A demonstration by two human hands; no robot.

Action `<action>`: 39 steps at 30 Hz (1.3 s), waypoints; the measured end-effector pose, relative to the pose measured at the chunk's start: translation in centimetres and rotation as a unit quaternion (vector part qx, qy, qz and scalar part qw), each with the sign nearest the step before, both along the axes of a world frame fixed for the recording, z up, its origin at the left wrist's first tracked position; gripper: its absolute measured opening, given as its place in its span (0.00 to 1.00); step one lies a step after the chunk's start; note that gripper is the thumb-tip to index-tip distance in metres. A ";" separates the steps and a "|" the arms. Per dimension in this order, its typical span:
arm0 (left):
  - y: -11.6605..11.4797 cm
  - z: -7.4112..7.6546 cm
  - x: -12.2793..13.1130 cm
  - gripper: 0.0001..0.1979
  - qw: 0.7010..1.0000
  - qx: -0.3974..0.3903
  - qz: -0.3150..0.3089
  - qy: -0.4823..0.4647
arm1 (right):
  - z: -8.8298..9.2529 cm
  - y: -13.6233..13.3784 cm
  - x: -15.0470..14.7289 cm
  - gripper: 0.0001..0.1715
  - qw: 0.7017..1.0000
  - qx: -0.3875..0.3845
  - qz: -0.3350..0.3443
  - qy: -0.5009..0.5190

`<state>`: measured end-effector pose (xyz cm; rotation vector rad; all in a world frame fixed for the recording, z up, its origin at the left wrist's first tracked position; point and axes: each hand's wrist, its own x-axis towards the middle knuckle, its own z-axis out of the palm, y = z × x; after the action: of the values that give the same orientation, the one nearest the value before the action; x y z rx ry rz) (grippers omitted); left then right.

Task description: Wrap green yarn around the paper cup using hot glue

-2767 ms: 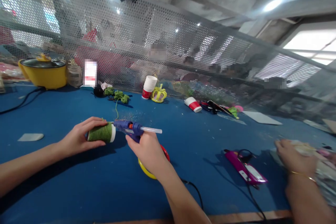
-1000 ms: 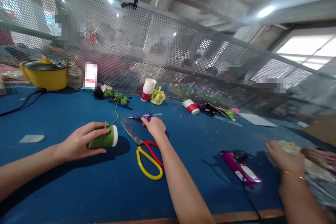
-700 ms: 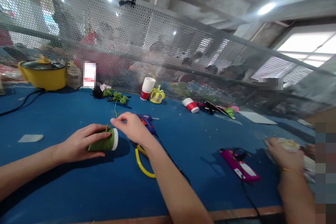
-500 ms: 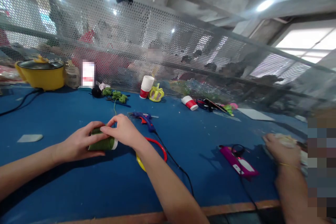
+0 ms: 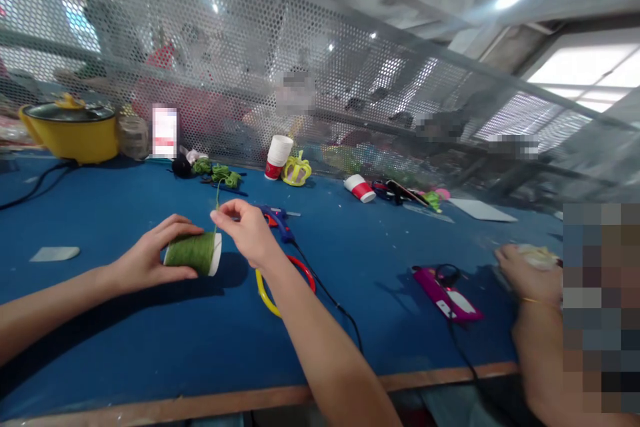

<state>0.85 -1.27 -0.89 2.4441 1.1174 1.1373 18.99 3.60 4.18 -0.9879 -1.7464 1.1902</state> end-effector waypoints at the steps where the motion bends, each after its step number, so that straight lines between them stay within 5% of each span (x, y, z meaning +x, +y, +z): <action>1: 0.0 0.1 0.0 0.24 1.000 -0.016 0.001 -0.009 | 0.1 0.0 0.1 0.12 1.000 -0.001 -0.008 0.009; 8: 0.1 0.2 0.1 0.22 0.998 -0.058 -0.013 -0.037 | 0.0 0.3 0.2 0.12 1.000 -0.002 -0.028 0.014; 27: -0.4 0.1 0.0 0.25 0.999 0.009 -0.032 -0.007 | -1.0 0.0 -0.1 0.10 0.997 -0.057 -0.008 -0.055; 39: -0.4 0.1 -0.1 0.25 0.997 0.061 -0.047 0.014 | -1.4 -0.2 -0.1 0.16 0.985 -0.166 0.014 0.042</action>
<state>0.77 -1.63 -0.79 2.5824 0.9547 1.1771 18.87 3.38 2.83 -1.0900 -1.5300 1.5526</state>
